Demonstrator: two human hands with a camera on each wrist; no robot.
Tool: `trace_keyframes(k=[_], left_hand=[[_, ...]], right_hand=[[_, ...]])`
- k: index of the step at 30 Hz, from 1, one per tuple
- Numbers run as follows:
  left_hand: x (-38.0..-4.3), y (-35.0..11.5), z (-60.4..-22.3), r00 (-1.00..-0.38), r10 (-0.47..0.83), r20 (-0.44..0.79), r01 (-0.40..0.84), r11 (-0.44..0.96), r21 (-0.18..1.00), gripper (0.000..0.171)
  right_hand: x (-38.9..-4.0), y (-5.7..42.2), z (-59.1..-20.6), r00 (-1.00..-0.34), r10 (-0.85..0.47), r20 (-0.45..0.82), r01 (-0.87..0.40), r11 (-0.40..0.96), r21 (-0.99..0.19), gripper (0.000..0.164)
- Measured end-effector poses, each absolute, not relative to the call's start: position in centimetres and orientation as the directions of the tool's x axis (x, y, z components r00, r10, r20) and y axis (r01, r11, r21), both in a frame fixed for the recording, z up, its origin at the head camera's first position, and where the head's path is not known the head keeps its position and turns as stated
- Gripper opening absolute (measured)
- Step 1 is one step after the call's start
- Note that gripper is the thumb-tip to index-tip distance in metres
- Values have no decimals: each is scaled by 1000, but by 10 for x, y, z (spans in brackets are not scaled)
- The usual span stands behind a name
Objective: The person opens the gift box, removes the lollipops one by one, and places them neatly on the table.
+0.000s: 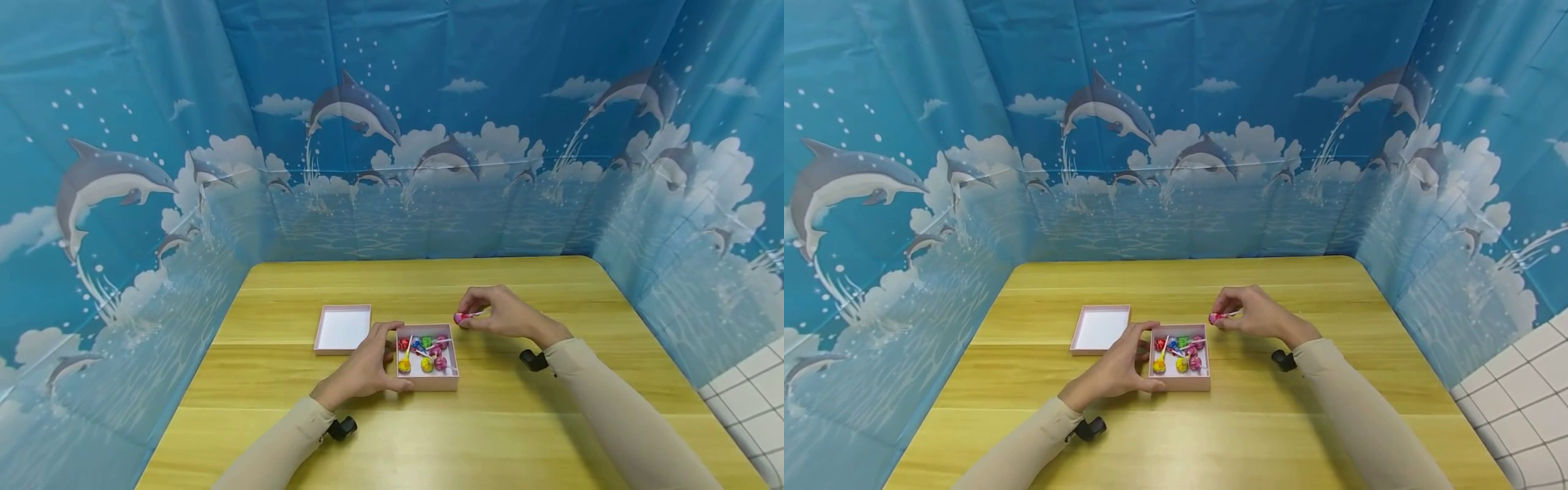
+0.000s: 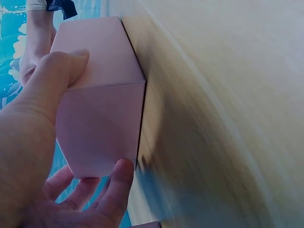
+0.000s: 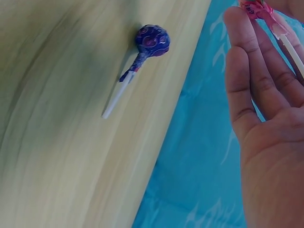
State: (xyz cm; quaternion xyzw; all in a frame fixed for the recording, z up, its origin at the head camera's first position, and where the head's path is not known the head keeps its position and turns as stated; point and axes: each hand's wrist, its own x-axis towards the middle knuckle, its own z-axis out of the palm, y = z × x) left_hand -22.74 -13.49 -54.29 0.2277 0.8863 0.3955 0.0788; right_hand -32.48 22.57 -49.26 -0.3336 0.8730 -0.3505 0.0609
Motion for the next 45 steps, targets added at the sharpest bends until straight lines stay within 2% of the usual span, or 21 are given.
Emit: trace_keyframes(k=[8,16,21,26,45], left_hand=[[-228,-134,-541,-885,464,37,339,588,734,125],[-227,-134,-541,-883,468,33,340,590,732,124],[-227,-134,-542,-883,468,34,342,593,729,124],[-228,-133,-542,-886,464,31,338,597,728,125],[-226,-133,-538,-890,457,12,309,582,753,121]], right_hand=[[-329,233,-502,-776,-615,140,-536,527,-660,17],[-330,240,-510,-763,-626,160,-565,527,-635,36],[-331,243,-515,-754,-635,165,-580,528,-620,30],[-332,245,-519,-775,-615,145,-548,540,-639,24],[-331,246,-531,-778,-625,67,-510,564,-649,21]])
